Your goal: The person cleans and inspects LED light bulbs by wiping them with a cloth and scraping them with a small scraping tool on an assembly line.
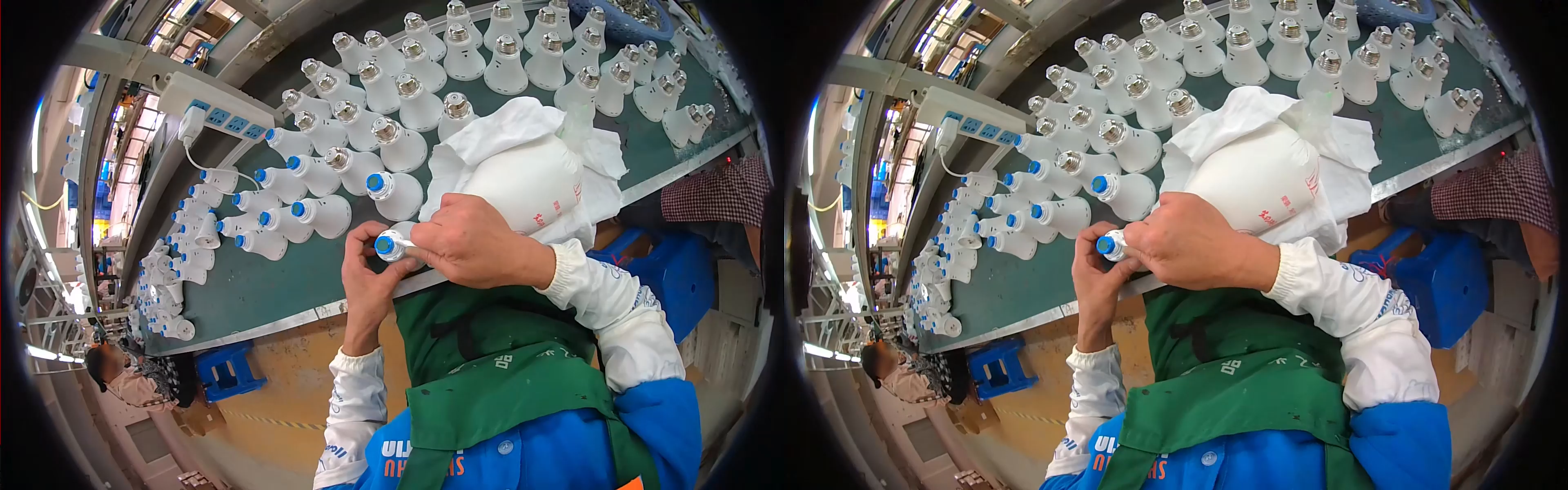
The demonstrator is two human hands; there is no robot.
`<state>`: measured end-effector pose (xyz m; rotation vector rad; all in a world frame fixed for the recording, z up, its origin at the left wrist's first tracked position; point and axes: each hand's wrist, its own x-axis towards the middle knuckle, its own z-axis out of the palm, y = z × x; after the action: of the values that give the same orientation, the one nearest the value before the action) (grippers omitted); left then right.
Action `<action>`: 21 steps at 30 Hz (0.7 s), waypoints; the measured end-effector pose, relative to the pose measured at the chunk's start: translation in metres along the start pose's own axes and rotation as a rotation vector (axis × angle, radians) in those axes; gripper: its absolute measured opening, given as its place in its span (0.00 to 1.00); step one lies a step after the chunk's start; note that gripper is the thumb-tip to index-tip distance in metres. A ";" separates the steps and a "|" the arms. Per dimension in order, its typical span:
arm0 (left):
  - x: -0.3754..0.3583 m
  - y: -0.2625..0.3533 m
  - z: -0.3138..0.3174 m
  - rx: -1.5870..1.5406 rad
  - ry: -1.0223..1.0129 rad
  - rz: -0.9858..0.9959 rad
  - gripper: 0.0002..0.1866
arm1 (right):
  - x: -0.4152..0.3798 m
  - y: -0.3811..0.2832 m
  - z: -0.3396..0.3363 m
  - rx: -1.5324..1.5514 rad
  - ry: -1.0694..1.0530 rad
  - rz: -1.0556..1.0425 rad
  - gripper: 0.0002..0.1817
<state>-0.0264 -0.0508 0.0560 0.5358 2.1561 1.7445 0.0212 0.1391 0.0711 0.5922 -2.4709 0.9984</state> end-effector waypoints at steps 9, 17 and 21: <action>-0.003 -0.002 0.006 0.042 0.044 0.043 0.33 | -0.001 -0.001 0.000 0.002 -0.012 -0.008 0.08; -0.002 -0.001 -0.002 0.004 0.009 0.121 0.30 | -0.002 0.002 0.003 0.024 0.019 -0.024 0.11; -0.003 0.000 0.000 -0.057 0.027 -0.005 0.26 | -0.002 0.000 0.001 0.029 0.027 -0.024 0.11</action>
<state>-0.0238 -0.0526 0.0560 0.4950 2.1168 1.8143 0.0224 0.1391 0.0698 0.6123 -2.4235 1.0280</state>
